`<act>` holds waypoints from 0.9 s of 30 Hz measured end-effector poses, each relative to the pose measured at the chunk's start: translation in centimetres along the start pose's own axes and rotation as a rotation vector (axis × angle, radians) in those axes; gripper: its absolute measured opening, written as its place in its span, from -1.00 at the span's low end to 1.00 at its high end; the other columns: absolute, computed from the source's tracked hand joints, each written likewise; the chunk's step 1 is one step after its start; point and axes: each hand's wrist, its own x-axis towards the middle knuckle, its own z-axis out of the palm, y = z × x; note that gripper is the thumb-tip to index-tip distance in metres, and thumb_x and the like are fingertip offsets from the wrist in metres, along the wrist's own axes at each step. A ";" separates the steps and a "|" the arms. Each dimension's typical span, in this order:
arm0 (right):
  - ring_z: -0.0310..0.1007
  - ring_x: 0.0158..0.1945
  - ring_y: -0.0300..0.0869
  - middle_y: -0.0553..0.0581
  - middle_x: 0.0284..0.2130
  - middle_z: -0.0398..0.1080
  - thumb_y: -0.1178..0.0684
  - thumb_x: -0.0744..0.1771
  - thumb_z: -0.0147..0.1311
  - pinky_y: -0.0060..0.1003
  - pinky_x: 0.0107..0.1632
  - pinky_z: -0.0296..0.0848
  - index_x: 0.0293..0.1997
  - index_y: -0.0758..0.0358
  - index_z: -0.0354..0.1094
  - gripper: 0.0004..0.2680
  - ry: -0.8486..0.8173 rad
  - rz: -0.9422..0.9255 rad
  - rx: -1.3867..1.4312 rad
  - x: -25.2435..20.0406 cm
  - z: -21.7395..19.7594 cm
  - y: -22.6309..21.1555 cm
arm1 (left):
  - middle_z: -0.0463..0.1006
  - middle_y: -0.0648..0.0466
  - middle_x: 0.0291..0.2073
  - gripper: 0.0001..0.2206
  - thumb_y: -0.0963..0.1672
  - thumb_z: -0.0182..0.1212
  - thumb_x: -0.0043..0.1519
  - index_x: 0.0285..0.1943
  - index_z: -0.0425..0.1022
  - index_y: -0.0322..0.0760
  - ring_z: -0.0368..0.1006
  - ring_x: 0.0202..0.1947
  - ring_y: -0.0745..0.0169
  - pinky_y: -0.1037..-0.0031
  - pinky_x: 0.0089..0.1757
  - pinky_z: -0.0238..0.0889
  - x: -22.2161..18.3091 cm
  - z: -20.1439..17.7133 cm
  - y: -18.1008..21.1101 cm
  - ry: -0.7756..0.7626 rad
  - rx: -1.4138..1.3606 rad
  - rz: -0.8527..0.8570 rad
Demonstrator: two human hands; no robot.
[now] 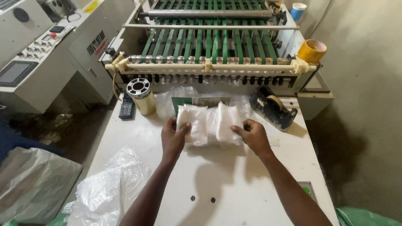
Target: The person is taking stacks of plastic bags, folding them, and placing them into individual plastic packaging sleeves.
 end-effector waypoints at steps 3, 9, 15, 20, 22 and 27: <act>0.55 -0.29 0.00 0.27 -0.44 0.52 -0.26 0.19 0.44 -0.10 -0.18 0.48 -0.24 0.30 0.51 -0.62 0.025 -0.066 -0.404 4.1 2.7 -0.1 | 0.64 -0.20 -0.22 -0.63 -0.04 0.47 0.12 -0.01 0.53 -0.33 0.58 -0.09 -0.28 -0.02 -0.09 0.34 4.6 1.8 -2.5 0.067 0.295 0.060; 0.60 -0.12 -0.01 0.16 -0.33 0.56 -0.43 0.22 0.34 -0.06 0.00 0.53 -0.12 0.17 0.45 -0.55 0.111 -0.072 -0.431 2.0 1.9 -0.9 | 0.46 -0.40 0.11 -0.32 0.12 0.36 0.22 0.32 0.37 -0.48 0.34 0.17 -0.43 -0.16 0.19 0.06 2.9 1.1 -2.7 0.262 0.521 0.242; 0.51 -0.49 -0.17 0.08 -0.47 0.52 -0.32 0.36 0.17 -0.24 -0.33 0.53 -0.14 0.14 0.49 -0.69 0.249 0.027 -0.227 -0.7 -3.2 8.7 | 0.55 -0.21 -0.29 -0.43 0.17 -0.16 0.47 -0.13 0.49 -0.40 0.49 -0.16 -0.30 0.03 -0.04 0.32 -0.7 -3.7 -11.6 0.299 0.360 0.026; 0.45 -0.40 -0.19 0.12 -0.43 0.52 0.00 0.35 0.18 -0.25 -0.27 0.56 -0.15 0.25 0.50 -0.86 0.327 -0.015 -0.108 -4.3 -3.5 10.9 | 0.68 0.10 -0.38 -0.59 0.06 -0.10 0.39 -0.12 0.65 -0.18 0.59 -0.25 0.19 0.35 -0.17 0.37 -2.3 -3.7 -15.0 0.286 0.373 -0.002; 0.48 -0.42 -0.20 0.08 -0.46 0.52 0.02 0.34 0.20 -0.29 -0.28 0.52 -0.18 0.21 0.50 -0.89 0.338 -0.049 -0.154 -3.4 -3.4 11.9 | 0.68 0.10 -0.37 -0.60 0.05 -0.10 0.39 -0.13 0.64 -0.20 0.58 -0.25 0.16 0.32 -0.18 0.36 -1.9 -3.6 -15.4 0.287 0.404 0.046; 0.50 -0.43 -0.21 0.04 -0.47 0.52 0.04 0.34 0.21 -0.32 -0.27 0.44 -0.21 0.19 0.51 -0.91 0.330 -0.050 -0.194 -3.8 -3.4 11.5 | 0.66 0.11 -0.31 -0.62 0.03 -0.10 0.40 -0.14 0.63 -0.20 0.55 -0.18 0.11 0.30 -0.14 0.33 -1.8 -3.8 -16.7 0.296 0.457 0.115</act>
